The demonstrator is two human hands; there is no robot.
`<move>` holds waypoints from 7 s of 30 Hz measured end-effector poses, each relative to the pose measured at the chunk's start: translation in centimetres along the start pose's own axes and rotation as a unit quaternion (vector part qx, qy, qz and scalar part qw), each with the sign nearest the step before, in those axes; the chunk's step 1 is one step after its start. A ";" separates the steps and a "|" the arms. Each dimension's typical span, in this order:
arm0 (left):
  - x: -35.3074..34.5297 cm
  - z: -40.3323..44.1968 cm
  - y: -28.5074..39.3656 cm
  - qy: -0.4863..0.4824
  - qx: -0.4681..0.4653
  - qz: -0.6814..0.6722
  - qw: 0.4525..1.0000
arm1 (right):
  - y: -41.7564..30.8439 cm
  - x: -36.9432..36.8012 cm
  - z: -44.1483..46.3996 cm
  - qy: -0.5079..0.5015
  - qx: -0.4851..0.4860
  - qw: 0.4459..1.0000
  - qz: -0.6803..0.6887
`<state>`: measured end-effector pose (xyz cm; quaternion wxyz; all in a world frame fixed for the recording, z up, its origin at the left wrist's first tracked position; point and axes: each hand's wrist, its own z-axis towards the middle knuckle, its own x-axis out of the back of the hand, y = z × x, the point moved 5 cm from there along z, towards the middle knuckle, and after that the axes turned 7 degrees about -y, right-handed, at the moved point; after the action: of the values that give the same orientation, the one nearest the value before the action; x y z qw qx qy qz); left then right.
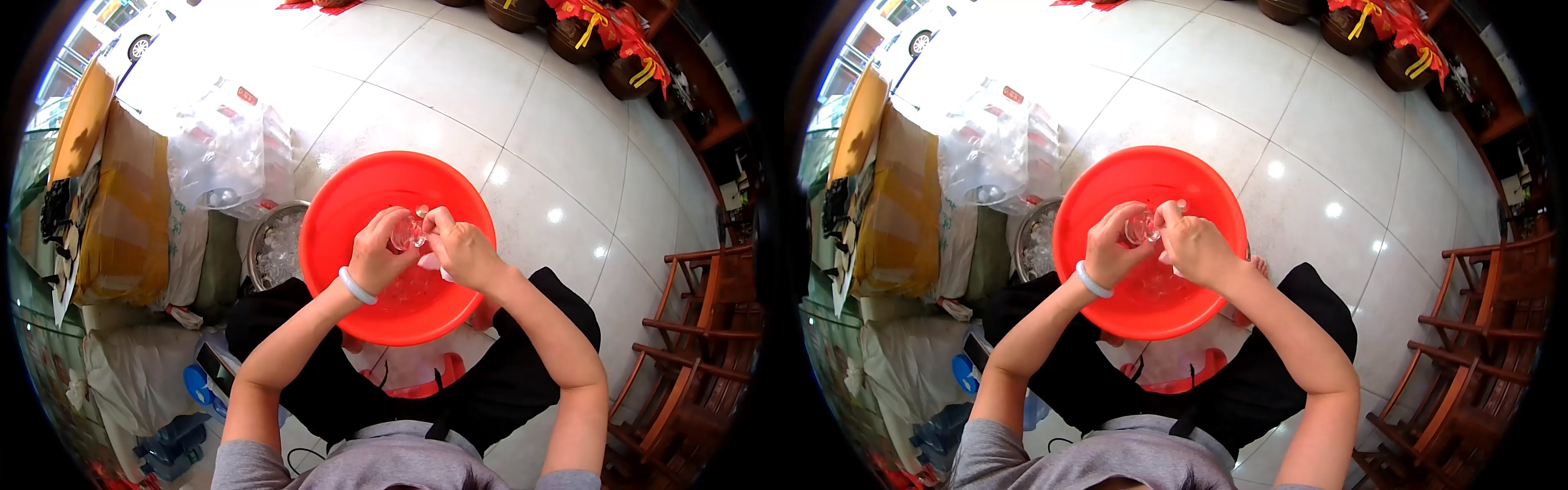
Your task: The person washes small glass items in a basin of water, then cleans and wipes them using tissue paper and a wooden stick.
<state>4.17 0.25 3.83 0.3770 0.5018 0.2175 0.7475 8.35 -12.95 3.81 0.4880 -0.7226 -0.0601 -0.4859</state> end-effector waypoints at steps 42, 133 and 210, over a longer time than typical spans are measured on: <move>10.9 -28.6 -39.7 0.223 0.659 -0.096 0.712 | 1.5 -3.6 -0.1 0.051 -0.200 0.941 0.267; -4.7 -3.1 -1.1 -0.189 0.280 -0.486 0.806 | 5.5 -4.5 2.5 0.220 -0.133 0.814 0.520; -13.2 -11.7 -18.3 -0.644 0.131 0.309 0.688 | 3.1 2.1 -2.1 0.290 -0.096 0.784 0.540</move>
<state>2.65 1.90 -21.50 0.1026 0.9430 -0.1497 0.2790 9.83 -16.94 3.49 0.5930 -0.5051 0.5316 -0.3326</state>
